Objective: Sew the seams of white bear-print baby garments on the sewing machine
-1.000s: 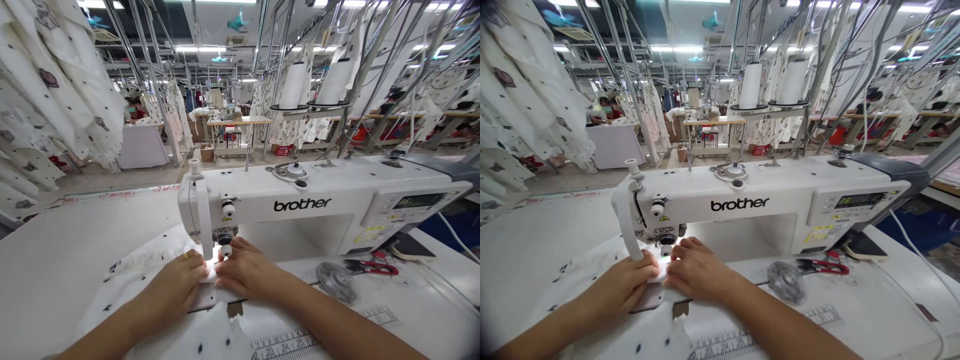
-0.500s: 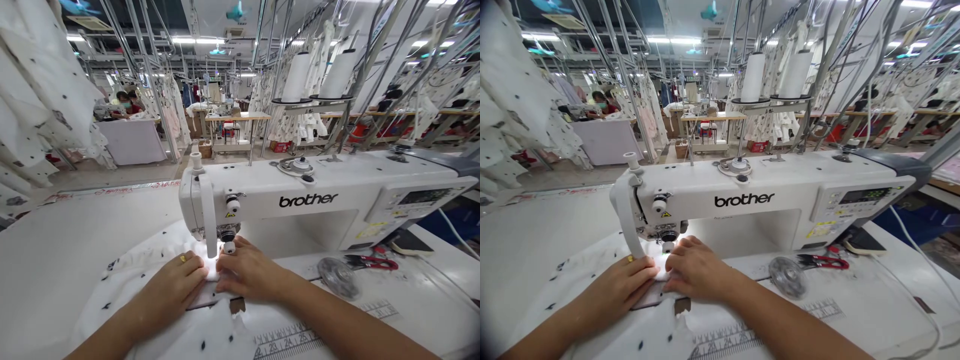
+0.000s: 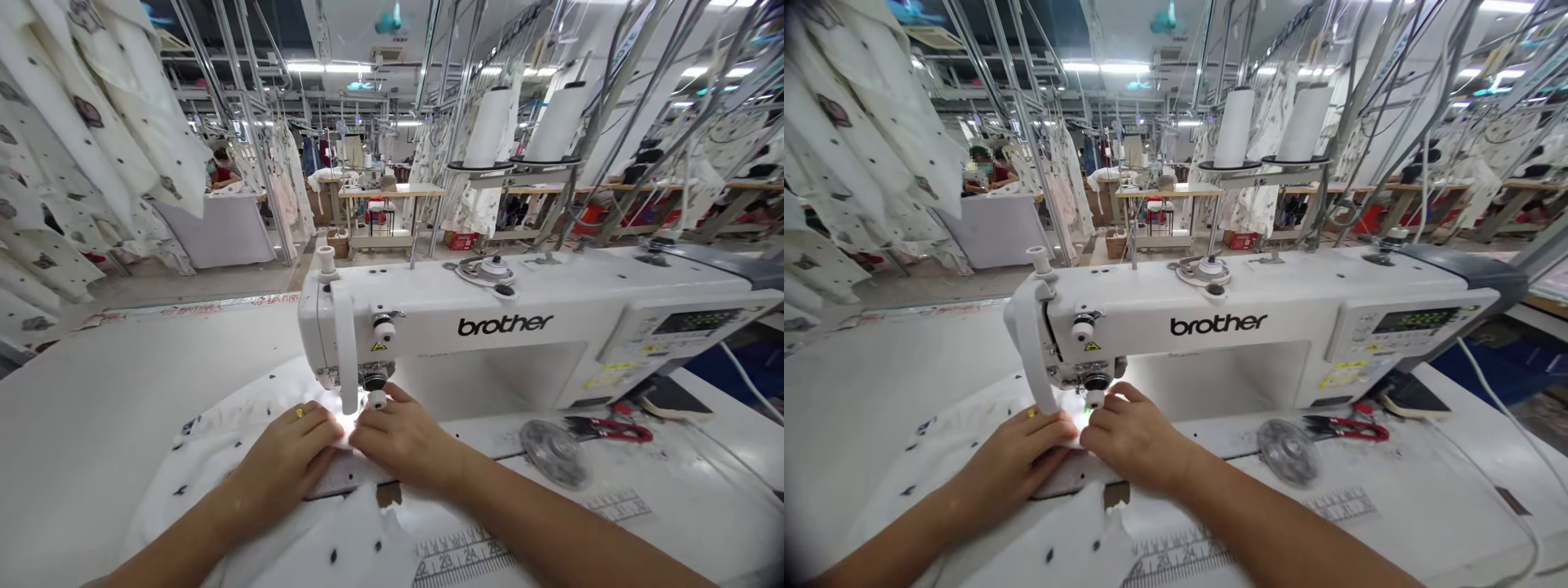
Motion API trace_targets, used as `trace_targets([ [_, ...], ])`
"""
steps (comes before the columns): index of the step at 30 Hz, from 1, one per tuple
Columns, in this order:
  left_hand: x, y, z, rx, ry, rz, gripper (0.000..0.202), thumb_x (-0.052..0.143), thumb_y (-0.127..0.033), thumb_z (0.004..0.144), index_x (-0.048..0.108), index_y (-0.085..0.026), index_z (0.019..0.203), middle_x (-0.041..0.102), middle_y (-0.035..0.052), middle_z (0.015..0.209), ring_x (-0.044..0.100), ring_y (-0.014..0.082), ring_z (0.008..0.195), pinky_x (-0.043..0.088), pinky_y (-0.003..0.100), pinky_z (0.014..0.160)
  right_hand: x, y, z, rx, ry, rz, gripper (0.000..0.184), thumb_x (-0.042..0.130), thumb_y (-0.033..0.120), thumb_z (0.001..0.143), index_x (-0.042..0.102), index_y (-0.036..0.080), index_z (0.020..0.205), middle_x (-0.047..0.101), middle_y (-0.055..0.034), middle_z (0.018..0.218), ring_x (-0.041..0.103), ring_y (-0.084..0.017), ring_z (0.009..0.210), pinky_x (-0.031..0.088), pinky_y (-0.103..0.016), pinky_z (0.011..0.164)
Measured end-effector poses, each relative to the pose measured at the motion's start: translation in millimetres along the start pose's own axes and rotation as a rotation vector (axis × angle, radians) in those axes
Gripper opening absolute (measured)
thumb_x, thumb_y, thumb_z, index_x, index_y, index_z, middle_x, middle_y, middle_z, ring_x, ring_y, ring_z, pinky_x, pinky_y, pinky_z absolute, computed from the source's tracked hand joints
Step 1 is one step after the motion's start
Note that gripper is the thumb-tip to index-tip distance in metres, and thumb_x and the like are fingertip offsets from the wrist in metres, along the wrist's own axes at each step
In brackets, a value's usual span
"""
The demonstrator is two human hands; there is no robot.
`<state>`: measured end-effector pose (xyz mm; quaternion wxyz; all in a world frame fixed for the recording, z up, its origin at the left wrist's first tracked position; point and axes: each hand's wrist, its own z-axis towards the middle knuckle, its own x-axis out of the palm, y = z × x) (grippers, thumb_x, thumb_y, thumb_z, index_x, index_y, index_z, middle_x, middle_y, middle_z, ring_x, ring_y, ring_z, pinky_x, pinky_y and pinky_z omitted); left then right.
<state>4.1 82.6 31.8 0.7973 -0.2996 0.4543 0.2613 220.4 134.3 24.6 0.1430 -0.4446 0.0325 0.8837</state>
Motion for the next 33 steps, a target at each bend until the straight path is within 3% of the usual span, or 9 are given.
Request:
trace_targets([
  [5, -2.0, 1, -3, 0.187, 0.047, 0.111, 0.023, 0.042, -0.012, 0.098, 0.063, -0.018, 0.099, 0.063, 0.0038, 0.082, 0.057, 0.0169, 0.076, 0.048, 0.032, 0.071, -8, -4, -1, -0.151, 0.142, -0.061, 0.023, 0.049, 0.011, 0.096, 0.055, 0.017, 0.074, 0.055, 0.0003, 0.072, 0.046, -0.016, 0.073, 0.031, -0.035, 0.091],
  [10, -8.2, 3, -7, 0.29, 0.086, 0.165, 0.026, 0.039, -0.015, 0.1, 0.062, -0.015, 0.113, 0.068, 0.0074, 0.099, 0.063, 0.0183, 0.094, 0.052, 0.031, 0.085, -20, -5, -3, -0.145, 0.328, 0.019, 0.013, 0.058, 0.028, 0.094, 0.061, 0.016, 0.092, 0.06, -0.0029, 0.084, 0.05, -0.02, 0.089, 0.03, -0.038, 0.098],
  [13, -8.9, 8, -4, 0.326, 0.028, 0.205, 0.031, 0.034, -0.015, 0.102, 0.062, -0.015, 0.114, 0.07, 0.0075, 0.1, 0.064, 0.0175, 0.096, 0.053, 0.029, 0.087, -21, -3, -2, -0.075, 0.353, 0.019, 0.013, 0.055, 0.026, 0.095, 0.061, 0.017, 0.102, 0.062, -0.0028, 0.088, 0.051, -0.02, 0.091, 0.024, -0.041, 0.106],
  [19, -8.8, 18, 6, 0.297, -0.008, 0.263, 0.035, 0.03, -0.016, 0.102, 0.063, -0.016, 0.113, 0.072, 0.0069, 0.102, 0.066, 0.0172, 0.096, 0.055, 0.029, 0.085, -18, 2, 1, 0.163, 0.358, -0.042, 0.019, 0.047, 0.026, 0.1, 0.06, 0.02, 0.113, 0.065, -0.0052, 0.101, 0.052, -0.022, 0.102, 0.014, -0.043, 0.113],
  [25, -9.5, 23, 4, 0.268, -0.004, 0.237, 0.033, 0.034, -0.015, 0.101, 0.064, -0.016, 0.114, 0.072, 0.0081, 0.111, 0.066, 0.0168, 0.104, 0.054, 0.028, 0.091, -20, 0, 4, 0.204, 0.398, 0.039, 0.019, 0.045, 0.027, 0.101, 0.061, 0.021, 0.11, 0.066, -0.0022, 0.095, 0.051, -0.022, 0.106, 0.02, -0.04, 0.112],
  [33, -2.8, 33, 7, 0.219, 0.063, 0.313, 0.031, 0.038, -0.014, 0.098, 0.063, -0.013, 0.116, 0.071, 0.0104, 0.114, 0.067, 0.0197, 0.105, 0.055, 0.031, 0.091, -23, 1, 6, 0.317, 0.435, 0.031, 0.021, 0.049, 0.038, 0.1, 0.061, 0.022, 0.097, 0.063, -0.0055, 0.101, 0.047, -0.023, 0.114, 0.018, -0.045, 0.116],
])
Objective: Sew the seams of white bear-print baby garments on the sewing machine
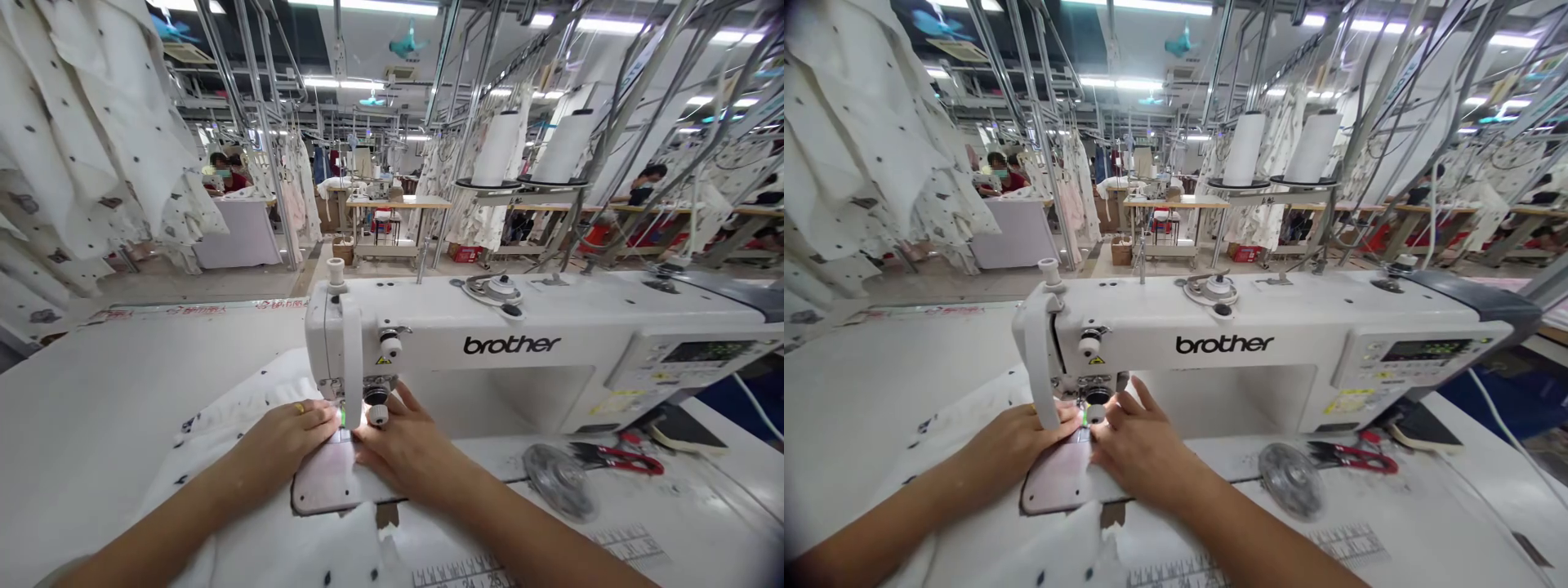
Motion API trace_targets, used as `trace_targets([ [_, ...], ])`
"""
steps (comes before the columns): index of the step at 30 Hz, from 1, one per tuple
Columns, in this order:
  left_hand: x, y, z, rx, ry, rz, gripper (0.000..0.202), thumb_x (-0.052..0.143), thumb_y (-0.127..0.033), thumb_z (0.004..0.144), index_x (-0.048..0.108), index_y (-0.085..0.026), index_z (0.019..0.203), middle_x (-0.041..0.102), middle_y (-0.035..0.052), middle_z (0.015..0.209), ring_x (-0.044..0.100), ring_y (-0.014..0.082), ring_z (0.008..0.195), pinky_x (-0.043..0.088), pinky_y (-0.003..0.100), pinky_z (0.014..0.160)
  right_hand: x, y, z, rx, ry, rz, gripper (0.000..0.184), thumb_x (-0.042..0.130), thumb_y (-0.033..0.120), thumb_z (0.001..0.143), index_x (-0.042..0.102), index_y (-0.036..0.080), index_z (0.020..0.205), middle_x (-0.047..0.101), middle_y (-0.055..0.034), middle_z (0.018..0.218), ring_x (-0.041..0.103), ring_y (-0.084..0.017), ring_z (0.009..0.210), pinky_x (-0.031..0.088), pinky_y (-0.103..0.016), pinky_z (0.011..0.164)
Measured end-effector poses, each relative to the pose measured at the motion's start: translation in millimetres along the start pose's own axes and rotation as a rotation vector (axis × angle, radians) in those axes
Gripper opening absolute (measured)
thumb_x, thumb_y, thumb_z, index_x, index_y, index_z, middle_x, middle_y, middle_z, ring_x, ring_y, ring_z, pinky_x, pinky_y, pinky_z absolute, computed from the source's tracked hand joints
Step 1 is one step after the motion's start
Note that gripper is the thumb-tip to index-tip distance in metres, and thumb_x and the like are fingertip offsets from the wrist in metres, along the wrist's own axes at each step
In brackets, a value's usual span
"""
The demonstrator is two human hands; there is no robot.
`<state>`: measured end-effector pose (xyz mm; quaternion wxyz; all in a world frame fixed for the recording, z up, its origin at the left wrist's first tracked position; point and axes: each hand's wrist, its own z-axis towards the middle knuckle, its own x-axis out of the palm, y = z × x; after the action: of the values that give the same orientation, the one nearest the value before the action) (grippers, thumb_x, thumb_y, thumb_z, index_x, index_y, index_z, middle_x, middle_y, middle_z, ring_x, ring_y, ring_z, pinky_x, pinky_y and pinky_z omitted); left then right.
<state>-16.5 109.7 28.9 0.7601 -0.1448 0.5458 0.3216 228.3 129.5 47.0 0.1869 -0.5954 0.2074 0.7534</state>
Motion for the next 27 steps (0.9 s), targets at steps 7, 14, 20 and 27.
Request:
trace_targets([
  [7, 9.7, 4, -2, -0.119, 0.087, -0.078, 0.034, 0.044, -0.009, 0.094, 0.063, -0.018, 0.121, 0.068, 0.0074, 0.122, 0.064, 0.0207, 0.11, 0.053, 0.035, 0.097, 6, -7, -3, 0.011, -0.018, 0.094, 0.022, 0.05, 0.042, 0.099, 0.062, 0.024, 0.104, 0.062, -0.0039, 0.105, 0.047, -0.021, 0.116, 0.015, -0.044, 0.117],
  [14, 3.9, 2, 0, -0.138, 0.068, -0.11, 0.039, 0.042, -0.005, 0.09, 0.065, -0.018, 0.118, 0.07, 0.0069, 0.119, 0.065, 0.0203, 0.108, 0.054, 0.036, 0.095, 8, -9, -3, -0.018, -0.086, 0.136, 0.021, 0.05, 0.038, 0.099, 0.064, 0.022, 0.098, 0.062, -0.0025, 0.092, 0.05, -0.02, 0.104, 0.02, -0.042, 0.113],
  [20, 1.5, 2, -2, -0.141, 0.019, -0.154, 0.042, 0.042, -0.004, 0.088, 0.064, -0.021, 0.119, 0.07, 0.0055, 0.118, 0.065, 0.019, 0.108, 0.054, 0.034, 0.095, 3, -4, -3, -0.081, -0.101, 0.16, 0.03, 0.055, 0.043, 0.096, 0.062, 0.018, 0.081, 0.062, -0.0023, 0.086, 0.05, -0.019, 0.092, 0.029, -0.036, 0.101],
  [27, 0.5, 3, -3, -0.166, 0.048, -0.184, 0.041, 0.038, -0.007, 0.09, 0.064, -0.021, 0.119, 0.069, 0.005, 0.119, 0.062, 0.0189, 0.113, 0.052, 0.034, 0.097, 7, -1, -7, -0.301, 0.0, 0.435, 0.047, 0.074, 0.063, 0.074, 0.06, 0.019, 0.084, 0.058, 0.0004, 0.087, 0.051, -0.017, 0.093, 0.033, -0.033, 0.098],
])
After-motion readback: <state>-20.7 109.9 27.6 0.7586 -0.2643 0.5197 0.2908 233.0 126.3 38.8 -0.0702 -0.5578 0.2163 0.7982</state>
